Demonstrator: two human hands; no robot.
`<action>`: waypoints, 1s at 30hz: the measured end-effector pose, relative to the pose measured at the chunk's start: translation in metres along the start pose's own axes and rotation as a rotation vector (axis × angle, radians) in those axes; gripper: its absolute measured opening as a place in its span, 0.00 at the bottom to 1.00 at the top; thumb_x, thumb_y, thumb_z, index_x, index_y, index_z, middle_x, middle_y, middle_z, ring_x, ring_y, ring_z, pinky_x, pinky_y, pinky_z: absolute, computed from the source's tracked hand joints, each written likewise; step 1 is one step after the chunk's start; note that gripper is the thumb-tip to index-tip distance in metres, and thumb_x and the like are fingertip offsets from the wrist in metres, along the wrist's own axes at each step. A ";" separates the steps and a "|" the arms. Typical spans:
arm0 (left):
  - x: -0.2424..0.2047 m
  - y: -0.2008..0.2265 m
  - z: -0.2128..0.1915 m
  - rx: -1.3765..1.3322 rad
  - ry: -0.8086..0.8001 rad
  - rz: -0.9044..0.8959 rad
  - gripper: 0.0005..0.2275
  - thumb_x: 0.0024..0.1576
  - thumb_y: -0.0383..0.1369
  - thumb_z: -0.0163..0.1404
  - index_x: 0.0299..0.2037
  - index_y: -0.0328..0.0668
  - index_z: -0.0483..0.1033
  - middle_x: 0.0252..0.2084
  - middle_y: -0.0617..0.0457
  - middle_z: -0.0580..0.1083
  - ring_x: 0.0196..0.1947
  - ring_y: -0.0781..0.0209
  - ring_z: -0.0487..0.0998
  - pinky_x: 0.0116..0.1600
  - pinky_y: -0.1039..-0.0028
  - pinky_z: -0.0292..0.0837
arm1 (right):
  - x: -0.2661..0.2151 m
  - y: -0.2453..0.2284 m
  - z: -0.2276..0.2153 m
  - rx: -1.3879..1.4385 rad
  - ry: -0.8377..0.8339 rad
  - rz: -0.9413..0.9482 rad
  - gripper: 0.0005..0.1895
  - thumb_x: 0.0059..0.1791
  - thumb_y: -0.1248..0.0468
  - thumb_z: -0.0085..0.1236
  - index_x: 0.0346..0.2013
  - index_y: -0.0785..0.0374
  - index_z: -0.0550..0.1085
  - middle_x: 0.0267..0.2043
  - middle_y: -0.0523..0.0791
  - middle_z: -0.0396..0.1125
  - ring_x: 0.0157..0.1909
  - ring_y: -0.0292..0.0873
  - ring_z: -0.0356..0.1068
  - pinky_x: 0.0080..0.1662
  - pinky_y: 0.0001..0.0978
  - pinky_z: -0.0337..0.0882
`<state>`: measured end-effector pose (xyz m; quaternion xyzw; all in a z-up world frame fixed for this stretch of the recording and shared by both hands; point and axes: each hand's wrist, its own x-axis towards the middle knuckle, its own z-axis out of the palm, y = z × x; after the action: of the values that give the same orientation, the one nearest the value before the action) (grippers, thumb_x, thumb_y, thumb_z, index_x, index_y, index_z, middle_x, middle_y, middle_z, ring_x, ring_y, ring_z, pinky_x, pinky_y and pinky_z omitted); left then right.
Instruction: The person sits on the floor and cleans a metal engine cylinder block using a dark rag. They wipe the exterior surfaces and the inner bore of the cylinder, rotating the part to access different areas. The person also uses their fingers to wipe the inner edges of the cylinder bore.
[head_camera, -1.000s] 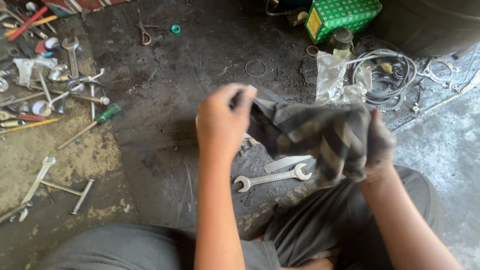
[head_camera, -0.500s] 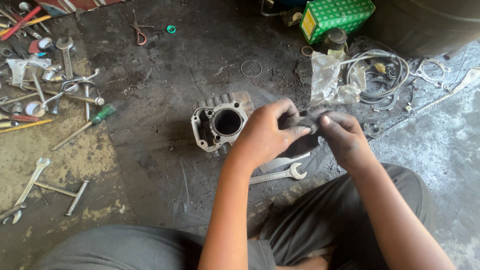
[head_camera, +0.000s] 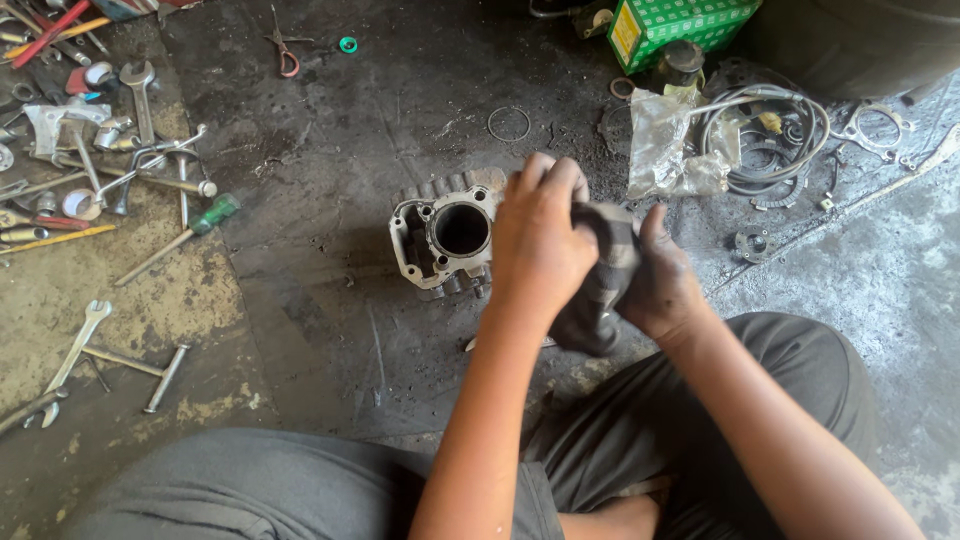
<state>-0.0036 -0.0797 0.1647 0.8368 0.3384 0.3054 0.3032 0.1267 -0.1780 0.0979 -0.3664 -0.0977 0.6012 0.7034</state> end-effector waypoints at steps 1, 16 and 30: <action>-0.001 0.001 0.004 -0.059 0.027 -0.001 0.13 0.45 0.22 0.57 0.38 0.40 0.69 0.44 0.50 0.72 0.46 0.50 0.76 0.45 0.64 0.74 | -0.001 0.003 0.007 0.036 0.036 0.037 0.34 0.50 0.40 0.42 0.57 0.63 0.71 0.53 0.51 0.72 0.56 0.51 0.70 0.56 0.48 0.70; -0.017 0.033 0.005 -0.335 -0.596 0.081 0.23 0.51 0.17 0.47 0.54 0.55 0.77 0.54 0.55 0.81 0.54 0.56 0.80 0.63 0.64 0.70 | 0.044 0.047 -0.118 -0.075 -0.487 -0.257 0.16 0.59 0.57 0.53 0.52 0.68 0.75 0.53 0.54 0.71 0.55 0.49 0.71 0.57 0.45 0.73; 0.003 -0.134 -0.050 0.315 0.384 -0.526 0.24 0.56 0.46 0.59 0.57 0.41 0.73 0.58 0.39 0.73 0.60 0.38 0.68 0.63 0.41 0.52 | -0.003 -0.064 -0.020 0.137 0.130 -0.378 0.27 0.53 0.46 0.28 0.53 0.57 0.69 0.53 0.45 0.71 0.58 0.46 0.70 0.59 0.44 0.74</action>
<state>-0.0891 0.0164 0.1014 0.6851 0.6357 0.3126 0.1698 0.1872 -0.1890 0.1250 -0.3310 -0.0778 0.4388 0.8318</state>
